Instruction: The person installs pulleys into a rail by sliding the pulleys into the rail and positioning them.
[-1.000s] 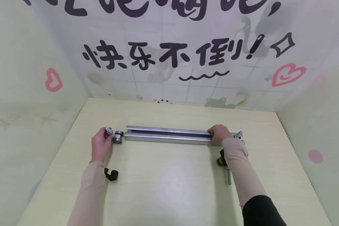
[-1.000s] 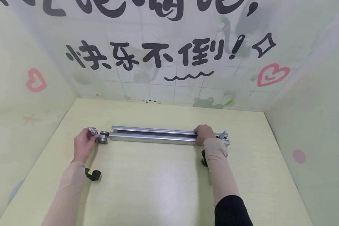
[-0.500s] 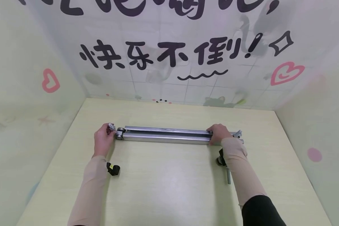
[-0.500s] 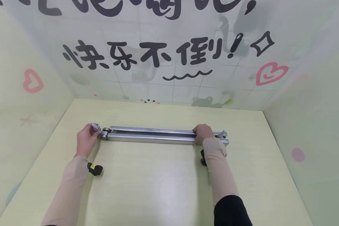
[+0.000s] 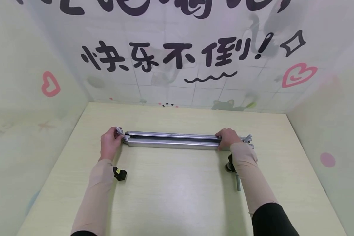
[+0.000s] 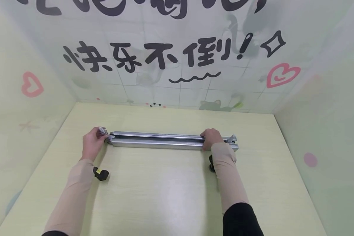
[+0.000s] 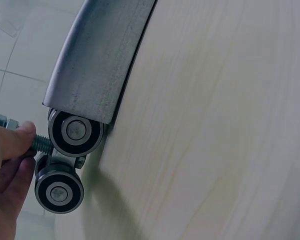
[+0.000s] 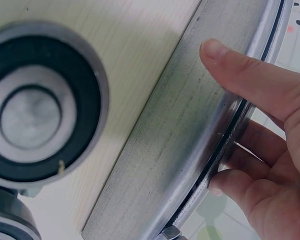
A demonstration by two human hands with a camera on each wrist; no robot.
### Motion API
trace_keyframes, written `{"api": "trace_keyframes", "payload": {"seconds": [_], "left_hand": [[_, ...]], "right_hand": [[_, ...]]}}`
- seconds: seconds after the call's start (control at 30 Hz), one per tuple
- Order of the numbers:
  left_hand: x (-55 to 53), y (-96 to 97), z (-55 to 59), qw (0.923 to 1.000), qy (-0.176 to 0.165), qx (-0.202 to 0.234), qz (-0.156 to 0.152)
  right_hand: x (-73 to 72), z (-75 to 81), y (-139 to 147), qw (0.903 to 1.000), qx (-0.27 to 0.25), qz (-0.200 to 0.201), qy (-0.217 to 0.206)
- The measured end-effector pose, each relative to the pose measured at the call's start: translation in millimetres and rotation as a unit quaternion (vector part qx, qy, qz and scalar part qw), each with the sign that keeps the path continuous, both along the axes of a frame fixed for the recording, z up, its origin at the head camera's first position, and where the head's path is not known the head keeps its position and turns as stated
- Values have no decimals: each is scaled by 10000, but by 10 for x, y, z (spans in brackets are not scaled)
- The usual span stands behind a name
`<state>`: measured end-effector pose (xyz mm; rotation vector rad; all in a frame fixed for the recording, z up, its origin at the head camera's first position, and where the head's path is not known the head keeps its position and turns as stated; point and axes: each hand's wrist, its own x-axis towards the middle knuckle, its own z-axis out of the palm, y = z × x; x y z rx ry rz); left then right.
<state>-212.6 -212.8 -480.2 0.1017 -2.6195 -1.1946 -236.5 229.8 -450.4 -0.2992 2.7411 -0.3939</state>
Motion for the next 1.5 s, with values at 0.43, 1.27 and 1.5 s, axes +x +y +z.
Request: {"api": "trace_keyframes", "payload": {"seconds": [0.43,1.27,1.5], "left_hand": [[-5,91,12,9995,-159,-76,-249],[-44,288,93,9953,-245,-497,-794],[-58,381,90,9934,-277,-552,-965]], "right_hand": [[3,16,-22,10000,34,20,11],[15,37,-31,10000,2,-40,-21],[8,22,-18,10000,34,-5,4]]}}
